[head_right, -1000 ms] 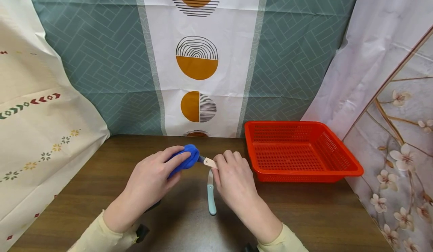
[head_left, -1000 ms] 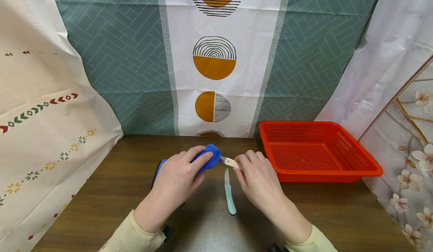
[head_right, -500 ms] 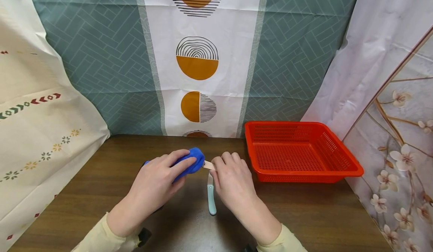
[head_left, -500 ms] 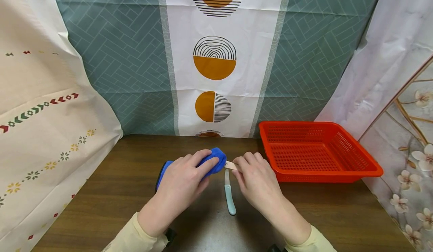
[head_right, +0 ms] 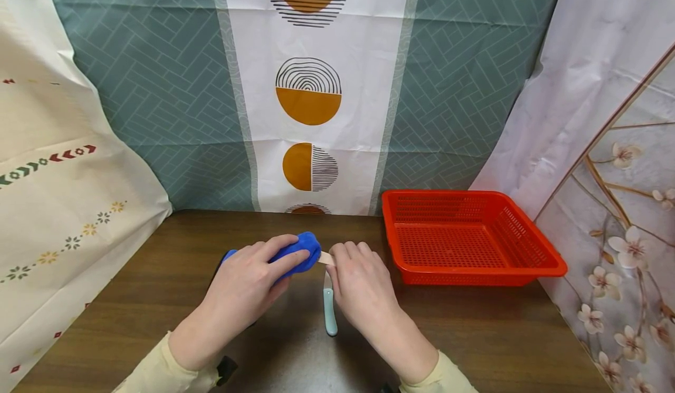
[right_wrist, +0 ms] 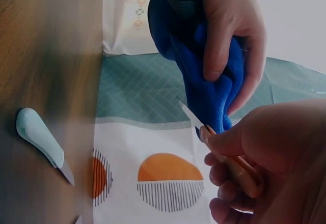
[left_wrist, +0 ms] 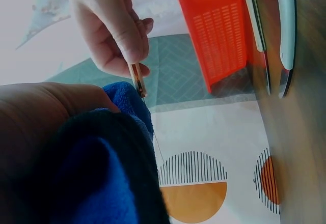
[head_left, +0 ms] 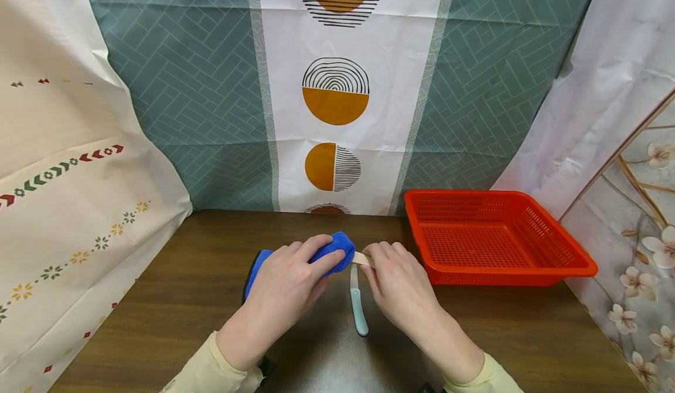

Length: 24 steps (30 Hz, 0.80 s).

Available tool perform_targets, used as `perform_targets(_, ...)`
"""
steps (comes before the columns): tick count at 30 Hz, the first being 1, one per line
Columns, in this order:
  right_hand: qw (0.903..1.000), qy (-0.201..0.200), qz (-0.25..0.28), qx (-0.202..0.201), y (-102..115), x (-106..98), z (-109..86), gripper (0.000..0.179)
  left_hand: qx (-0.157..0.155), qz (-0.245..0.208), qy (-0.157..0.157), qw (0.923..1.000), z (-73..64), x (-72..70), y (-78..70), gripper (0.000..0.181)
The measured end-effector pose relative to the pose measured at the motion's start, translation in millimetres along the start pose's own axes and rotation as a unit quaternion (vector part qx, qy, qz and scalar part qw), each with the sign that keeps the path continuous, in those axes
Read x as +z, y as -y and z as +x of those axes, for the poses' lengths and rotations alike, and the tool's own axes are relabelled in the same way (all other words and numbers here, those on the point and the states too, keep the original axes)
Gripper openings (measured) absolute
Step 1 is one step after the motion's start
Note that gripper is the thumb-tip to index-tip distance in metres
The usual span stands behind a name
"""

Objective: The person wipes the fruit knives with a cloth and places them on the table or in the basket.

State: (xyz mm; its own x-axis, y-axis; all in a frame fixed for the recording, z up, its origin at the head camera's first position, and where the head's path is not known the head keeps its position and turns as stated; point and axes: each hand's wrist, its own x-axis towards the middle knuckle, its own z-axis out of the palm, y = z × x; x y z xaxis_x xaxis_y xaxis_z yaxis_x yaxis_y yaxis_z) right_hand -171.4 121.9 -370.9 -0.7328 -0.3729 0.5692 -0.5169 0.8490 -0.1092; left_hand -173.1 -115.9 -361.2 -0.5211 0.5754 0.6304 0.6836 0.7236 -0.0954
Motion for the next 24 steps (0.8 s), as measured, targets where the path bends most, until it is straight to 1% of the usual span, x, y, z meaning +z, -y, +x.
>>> perform_targets(10, 0.9999, 0.006, 0.004, 0.008, 1, -1, 0.4, 0.026, -0.012, 0.0, 0.006, 0.9999, -0.1, 0.4, 2.3, 0.056)
perform_targets(17, 1.0, 0.002, 0.006, 0.007, 2, -1, 0.9, 0.026, -0.017, 0.003, 0.002, 0.9999, -0.5, 0.9, 6.6, 0.055)
perform_targets(24, 0.9999, 0.002, 0.008, 0.013, 1, 0, 0.8, 0.025, -0.028, 0.01, 0.005, 0.9996, -0.7, 0.5, 11.6, 0.055)
